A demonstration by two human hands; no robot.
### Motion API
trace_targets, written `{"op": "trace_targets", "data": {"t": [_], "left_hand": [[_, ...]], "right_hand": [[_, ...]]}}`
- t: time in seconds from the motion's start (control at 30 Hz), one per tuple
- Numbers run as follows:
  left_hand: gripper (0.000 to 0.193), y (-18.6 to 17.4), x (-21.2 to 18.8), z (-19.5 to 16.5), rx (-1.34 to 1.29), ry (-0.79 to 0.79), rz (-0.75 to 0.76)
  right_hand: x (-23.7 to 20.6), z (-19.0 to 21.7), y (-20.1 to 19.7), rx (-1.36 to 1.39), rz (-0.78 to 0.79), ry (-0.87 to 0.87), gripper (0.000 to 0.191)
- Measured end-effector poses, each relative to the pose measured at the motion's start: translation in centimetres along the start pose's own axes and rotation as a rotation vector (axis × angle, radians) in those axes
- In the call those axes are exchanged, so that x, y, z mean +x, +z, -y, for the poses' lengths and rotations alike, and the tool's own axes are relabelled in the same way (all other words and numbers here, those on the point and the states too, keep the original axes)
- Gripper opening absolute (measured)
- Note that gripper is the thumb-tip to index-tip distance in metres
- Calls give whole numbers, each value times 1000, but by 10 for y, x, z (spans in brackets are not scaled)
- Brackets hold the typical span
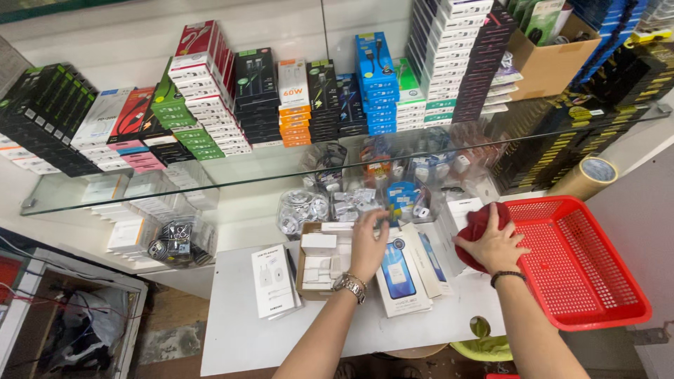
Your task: The person picks up white charger boxes from the glass display shelf and wipes each one with a red cloth. They stack the wiped boxes and place them one by one into an open cardboard box on the counter, continuing until the box is filled.
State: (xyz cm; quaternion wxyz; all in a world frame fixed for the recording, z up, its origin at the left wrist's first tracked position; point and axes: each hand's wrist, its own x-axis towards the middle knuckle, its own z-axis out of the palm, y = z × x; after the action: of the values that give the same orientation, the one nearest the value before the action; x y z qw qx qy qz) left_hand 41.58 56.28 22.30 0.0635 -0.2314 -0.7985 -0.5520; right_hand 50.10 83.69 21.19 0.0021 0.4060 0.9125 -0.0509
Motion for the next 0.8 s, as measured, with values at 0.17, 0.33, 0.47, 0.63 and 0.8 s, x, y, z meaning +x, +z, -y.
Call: {"op": "trace_targets", "data": {"t": [0.17, 0.33, 0.47, 0.63, 0.8], "left_hand": [[25, 58, -14, 6, -56, -204, 253], [28, 99, -7, 14, -293, -383, 385], [50, 110, 11, -4, -626, -688, 461], [84, 98, 28, -18, -1283, -967, 398], [85, 71, 15, -1, -1279, -798, 449]], "right_hand": [[-6, 3, 4, 116, 71, -72, 141], [6, -15, -4, 240, 175, -47, 137], [11, -17, -28, 674, 197, -113, 136], [-60, 31, -55, 953, 69, -595, 96], [-106, 73, -70, 471, -382, -815, 64]]}}
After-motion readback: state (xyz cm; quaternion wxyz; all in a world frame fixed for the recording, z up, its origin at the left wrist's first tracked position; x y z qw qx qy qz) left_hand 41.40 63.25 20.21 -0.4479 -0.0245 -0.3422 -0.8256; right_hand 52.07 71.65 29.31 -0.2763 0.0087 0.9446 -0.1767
